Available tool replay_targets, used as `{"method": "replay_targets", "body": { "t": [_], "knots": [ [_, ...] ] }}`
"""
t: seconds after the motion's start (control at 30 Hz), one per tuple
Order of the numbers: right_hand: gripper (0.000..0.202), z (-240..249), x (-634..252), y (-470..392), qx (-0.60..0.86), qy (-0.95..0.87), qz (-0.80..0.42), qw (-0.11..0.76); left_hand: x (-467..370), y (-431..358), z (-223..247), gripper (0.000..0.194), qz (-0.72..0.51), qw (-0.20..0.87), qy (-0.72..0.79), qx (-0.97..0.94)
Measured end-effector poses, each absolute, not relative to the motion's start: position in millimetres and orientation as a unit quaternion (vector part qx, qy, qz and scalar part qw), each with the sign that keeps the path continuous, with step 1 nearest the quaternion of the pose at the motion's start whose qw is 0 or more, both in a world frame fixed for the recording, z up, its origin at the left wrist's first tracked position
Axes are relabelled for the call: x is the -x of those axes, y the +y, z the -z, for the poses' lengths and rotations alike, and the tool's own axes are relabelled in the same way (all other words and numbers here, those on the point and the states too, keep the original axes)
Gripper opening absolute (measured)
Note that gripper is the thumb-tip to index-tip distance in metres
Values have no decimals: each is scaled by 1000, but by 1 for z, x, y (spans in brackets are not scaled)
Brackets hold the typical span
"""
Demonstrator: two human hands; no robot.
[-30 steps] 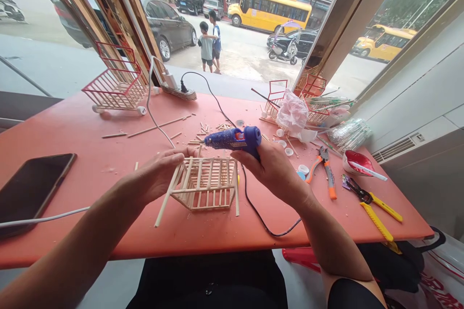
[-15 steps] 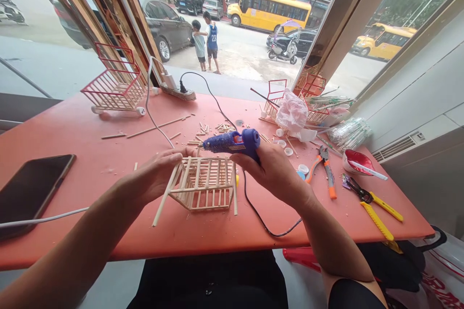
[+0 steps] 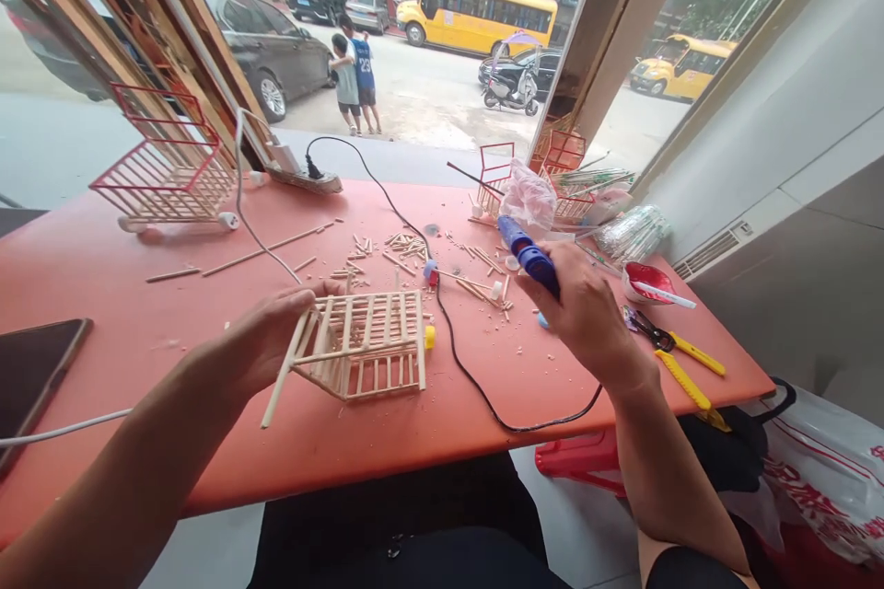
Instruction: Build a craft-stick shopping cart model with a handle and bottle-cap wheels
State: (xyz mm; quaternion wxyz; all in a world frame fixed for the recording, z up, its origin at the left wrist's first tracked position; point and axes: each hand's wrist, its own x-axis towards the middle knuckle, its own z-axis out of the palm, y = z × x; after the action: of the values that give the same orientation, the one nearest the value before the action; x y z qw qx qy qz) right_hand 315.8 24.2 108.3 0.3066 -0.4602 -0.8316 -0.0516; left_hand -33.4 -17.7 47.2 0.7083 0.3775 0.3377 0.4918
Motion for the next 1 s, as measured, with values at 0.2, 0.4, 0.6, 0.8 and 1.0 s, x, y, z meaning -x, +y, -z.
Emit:
{"method": "replay_targets", "body": {
  "t": [0.2, 0.4, 0.6, 0.8, 1.0],
  "knots": [
    [54, -86, -401, 2, 600, -733, 205, 245, 34, -22, -48, 26, -493, 697, 387, -349],
    [53, -60, -452, -6, 681, -670, 244, 167, 35, -23, -46, 31, -497, 694, 404, -329],
    [51, -40, -456, 1, 709, -652, 226, 146, 34, -24, -47, 29, -493, 689, 410, -337],
    [57, -21, -422, 16, 721, -658, 186, 110, 35, -25, -46, 25, -493, 699, 399, -329],
    [44, -14, -394, 28, 766, -625, 133, 72, 35, -23, -45, 31, -499, 693, 411, -318]
  ]
}}
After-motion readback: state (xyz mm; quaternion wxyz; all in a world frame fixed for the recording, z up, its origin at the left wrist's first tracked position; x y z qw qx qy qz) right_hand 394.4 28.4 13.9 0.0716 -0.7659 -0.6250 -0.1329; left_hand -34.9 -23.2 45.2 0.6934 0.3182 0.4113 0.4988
